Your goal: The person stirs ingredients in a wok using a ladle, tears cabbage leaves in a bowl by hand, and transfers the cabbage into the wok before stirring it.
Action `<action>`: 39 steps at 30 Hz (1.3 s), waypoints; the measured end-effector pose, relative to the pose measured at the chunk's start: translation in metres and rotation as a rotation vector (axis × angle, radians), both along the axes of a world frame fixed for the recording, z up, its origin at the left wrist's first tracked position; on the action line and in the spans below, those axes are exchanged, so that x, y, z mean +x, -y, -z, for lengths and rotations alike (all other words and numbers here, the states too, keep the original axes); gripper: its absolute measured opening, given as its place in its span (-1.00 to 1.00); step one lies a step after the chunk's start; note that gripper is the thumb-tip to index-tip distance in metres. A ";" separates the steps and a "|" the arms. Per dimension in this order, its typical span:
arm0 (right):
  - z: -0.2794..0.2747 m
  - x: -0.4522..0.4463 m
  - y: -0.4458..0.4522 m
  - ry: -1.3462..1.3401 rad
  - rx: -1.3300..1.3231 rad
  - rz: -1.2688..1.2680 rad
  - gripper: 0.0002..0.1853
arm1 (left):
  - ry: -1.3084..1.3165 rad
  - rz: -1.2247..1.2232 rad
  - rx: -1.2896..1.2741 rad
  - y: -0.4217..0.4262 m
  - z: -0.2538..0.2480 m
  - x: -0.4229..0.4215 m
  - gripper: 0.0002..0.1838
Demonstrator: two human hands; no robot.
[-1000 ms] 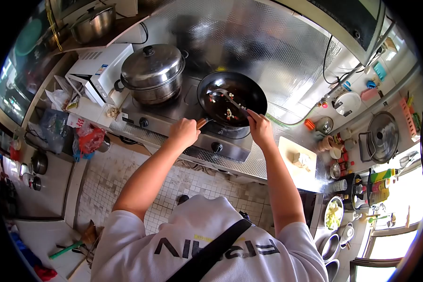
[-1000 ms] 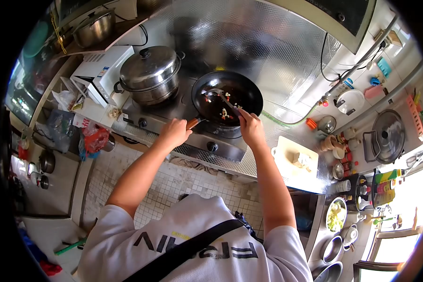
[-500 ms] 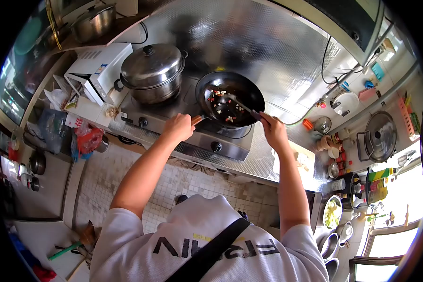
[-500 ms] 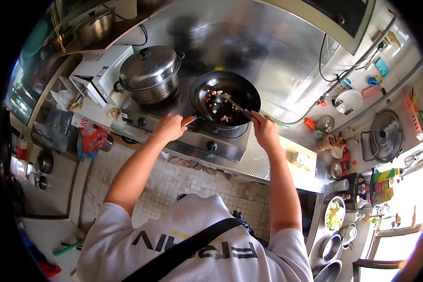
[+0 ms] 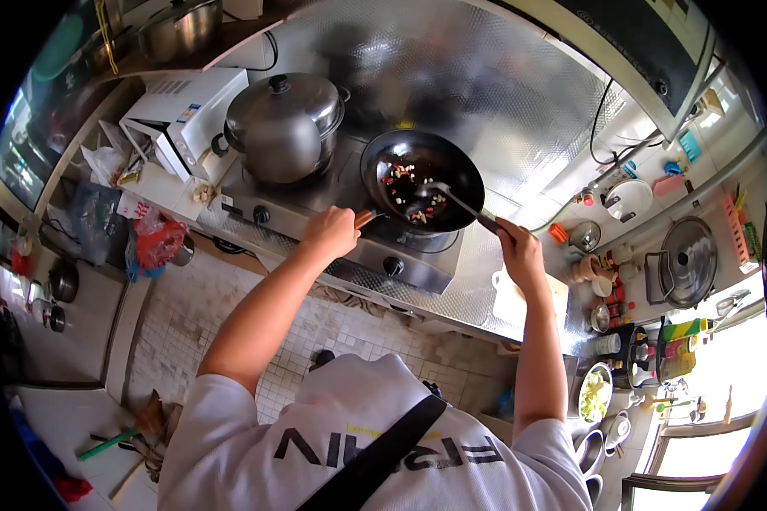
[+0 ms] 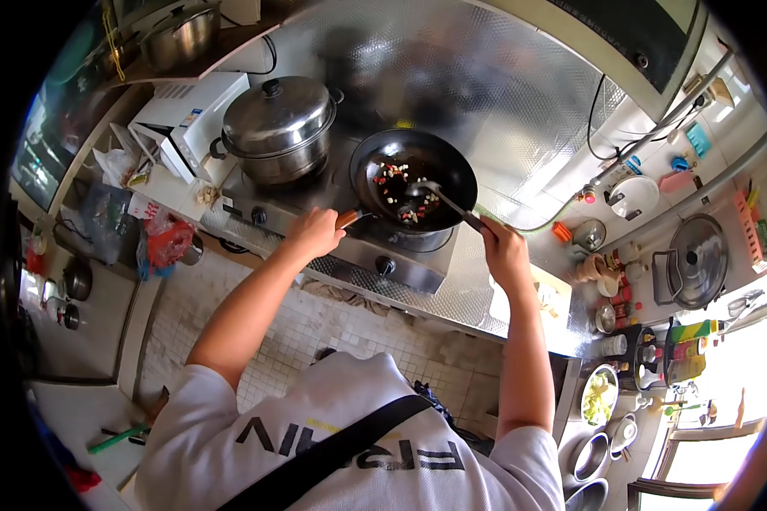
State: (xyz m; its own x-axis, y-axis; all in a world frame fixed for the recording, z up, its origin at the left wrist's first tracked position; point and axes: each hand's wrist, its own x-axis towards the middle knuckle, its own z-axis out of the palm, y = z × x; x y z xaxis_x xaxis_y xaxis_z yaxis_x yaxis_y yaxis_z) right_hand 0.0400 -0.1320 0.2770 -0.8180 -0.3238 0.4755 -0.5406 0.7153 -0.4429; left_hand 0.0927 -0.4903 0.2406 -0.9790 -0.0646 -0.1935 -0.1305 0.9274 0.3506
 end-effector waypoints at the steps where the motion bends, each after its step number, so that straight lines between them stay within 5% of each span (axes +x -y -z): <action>1: -0.001 -0.003 0.010 0.018 0.012 0.026 -0.76 | -0.006 -0.005 0.004 0.000 0.001 0.001 -0.64; 8: 0.065 -0.060 0.081 -0.032 -0.135 0.083 -0.73 | -0.024 0.007 -0.015 0.000 0.000 0.002 -0.64; 21: -0.050 0.033 -0.014 0.206 0.073 0.014 -0.77 | -0.079 -0.012 -0.017 -0.001 0.001 0.002 -0.71; 32: 0.057 -0.052 0.055 -0.033 -0.122 0.059 -0.75 | -0.008 0.004 -0.029 -0.002 -0.002 0.001 -0.65; 39: -0.006 -0.002 0.007 0.067 0.006 0.050 -0.77 | 0.023 -0.014 -0.008 -0.003 -0.010 0.003 -0.61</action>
